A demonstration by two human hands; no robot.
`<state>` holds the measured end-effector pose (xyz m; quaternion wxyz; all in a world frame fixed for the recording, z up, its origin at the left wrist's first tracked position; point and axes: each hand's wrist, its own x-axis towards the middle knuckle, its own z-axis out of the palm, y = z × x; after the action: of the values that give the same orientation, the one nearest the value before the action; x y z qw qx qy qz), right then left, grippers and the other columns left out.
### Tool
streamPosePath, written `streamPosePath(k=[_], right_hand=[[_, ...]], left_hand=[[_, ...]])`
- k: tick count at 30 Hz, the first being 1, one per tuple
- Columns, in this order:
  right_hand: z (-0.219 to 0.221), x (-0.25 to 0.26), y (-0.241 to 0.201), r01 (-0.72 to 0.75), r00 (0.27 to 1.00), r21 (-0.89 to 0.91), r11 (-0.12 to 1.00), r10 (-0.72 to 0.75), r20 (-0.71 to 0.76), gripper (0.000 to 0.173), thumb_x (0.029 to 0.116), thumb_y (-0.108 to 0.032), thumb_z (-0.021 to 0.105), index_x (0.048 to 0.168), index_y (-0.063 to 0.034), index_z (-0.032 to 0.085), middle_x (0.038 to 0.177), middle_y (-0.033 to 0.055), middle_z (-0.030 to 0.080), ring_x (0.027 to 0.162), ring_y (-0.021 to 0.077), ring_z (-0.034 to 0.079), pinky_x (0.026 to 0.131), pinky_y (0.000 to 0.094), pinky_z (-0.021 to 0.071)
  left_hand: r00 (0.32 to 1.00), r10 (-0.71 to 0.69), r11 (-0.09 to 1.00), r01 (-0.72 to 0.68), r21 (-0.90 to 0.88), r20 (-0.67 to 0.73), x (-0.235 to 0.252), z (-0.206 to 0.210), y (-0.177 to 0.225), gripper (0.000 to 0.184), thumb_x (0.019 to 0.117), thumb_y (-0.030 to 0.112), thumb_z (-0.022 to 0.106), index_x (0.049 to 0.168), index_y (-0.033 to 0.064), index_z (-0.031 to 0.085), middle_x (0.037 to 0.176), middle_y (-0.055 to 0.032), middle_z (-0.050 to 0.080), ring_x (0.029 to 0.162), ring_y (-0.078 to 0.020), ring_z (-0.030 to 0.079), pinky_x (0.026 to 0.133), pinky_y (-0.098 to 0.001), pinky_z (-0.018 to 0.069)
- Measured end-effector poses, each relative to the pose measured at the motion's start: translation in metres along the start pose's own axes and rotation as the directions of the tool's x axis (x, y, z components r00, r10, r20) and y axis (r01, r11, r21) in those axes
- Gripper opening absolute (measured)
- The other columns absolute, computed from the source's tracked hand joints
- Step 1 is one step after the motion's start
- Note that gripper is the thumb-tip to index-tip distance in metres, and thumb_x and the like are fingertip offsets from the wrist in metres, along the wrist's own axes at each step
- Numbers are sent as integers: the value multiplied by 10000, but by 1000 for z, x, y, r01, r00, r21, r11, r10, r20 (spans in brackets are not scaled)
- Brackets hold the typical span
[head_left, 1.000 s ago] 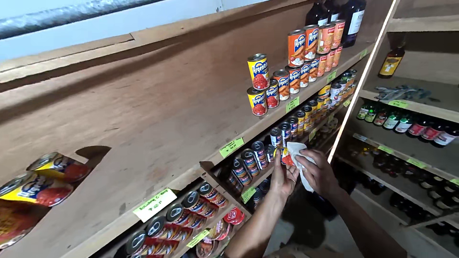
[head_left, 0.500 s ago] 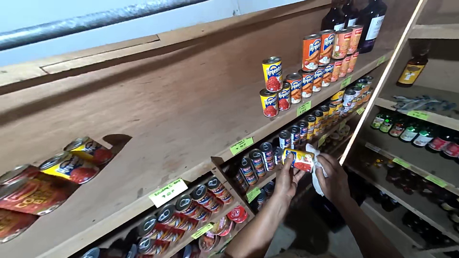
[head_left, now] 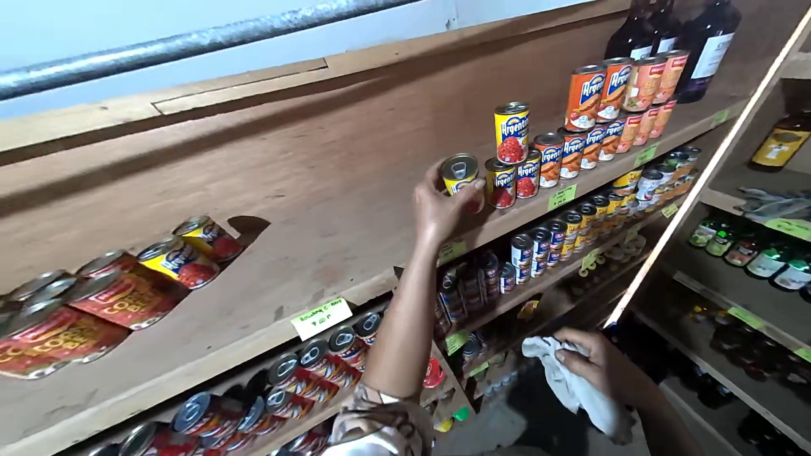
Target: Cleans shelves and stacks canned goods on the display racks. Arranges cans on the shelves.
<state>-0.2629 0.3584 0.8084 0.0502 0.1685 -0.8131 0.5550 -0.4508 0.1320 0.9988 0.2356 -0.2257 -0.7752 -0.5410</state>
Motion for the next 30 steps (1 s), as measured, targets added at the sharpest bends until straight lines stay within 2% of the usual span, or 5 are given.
streamPosePath(k=[6, 11, 15, 24, 30], right_hand=[[13, 8, 13, 112, 994, 29, 993, -112, 17, 227, 936, -176, 613, 1028, -6, 732, 896, 54, 732, 814, 6, 661, 784, 205, 551], [20, 12, 16, 22, 997, -20, 1000, -21, 77, 260, 936, -191, 620, 1062, 7, 733, 935, 119, 737, 855, 111, 686, 822, 301, 557], [25, 17, 20, 22, 996, -9, 1000, -21, 91, 273, 940, -198, 620, 1088, -1, 739, 966, 122, 747, 891, 122, 699, 850, 313, 561], [39, 30, 19, 24, 991, -16, 1000, -22, 132, 286, 948, -211, 625, 1104, 1, 736, 995, 136, 748, 927, 165, 710, 879, 364, 565], [53, 42, 12, 115, 981, -17, 993, -111, 156, 278, 933, -118, 649, 1110, 86, 715, 1040, 202, 746, 979, 225, 723, 945, 402, 556]], left_hand=[[978, -134, 991, 133, 14, 160, 24, 15, -43, 447, 849, 250, 837, 1220, 45, 693, 1038, -103, 758, 926, -186, 738, 890, -433, 606], [912, -226, 973, 192, 130, 343, 14, 3, -50, 783, 781, 170, 894, 1439, 48, 488, 1234, -168, 685, 1098, -254, 699, 979, -460, 572], [920, -216, 973, 175, 153, 326, 10, 5, -49, 600, 777, 101, 887, 1303, 21, 611, 1126, -138, 729, 1018, -220, 719, 948, -438, 580], [936, -213, 971, 170, 168, 282, 8, 15, -51, 593, 754, 154, 916, 1261, 24, 635, 1068, -126, 740, 957, -210, 730, 910, -433, 598], [913, -246, 963, 193, 187, 324, -2, 11, -32, 714, 801, 197, 882, 1404, 21, 542, 1140, -183, 713, 999, -267, 717, 918, -466, 586]])
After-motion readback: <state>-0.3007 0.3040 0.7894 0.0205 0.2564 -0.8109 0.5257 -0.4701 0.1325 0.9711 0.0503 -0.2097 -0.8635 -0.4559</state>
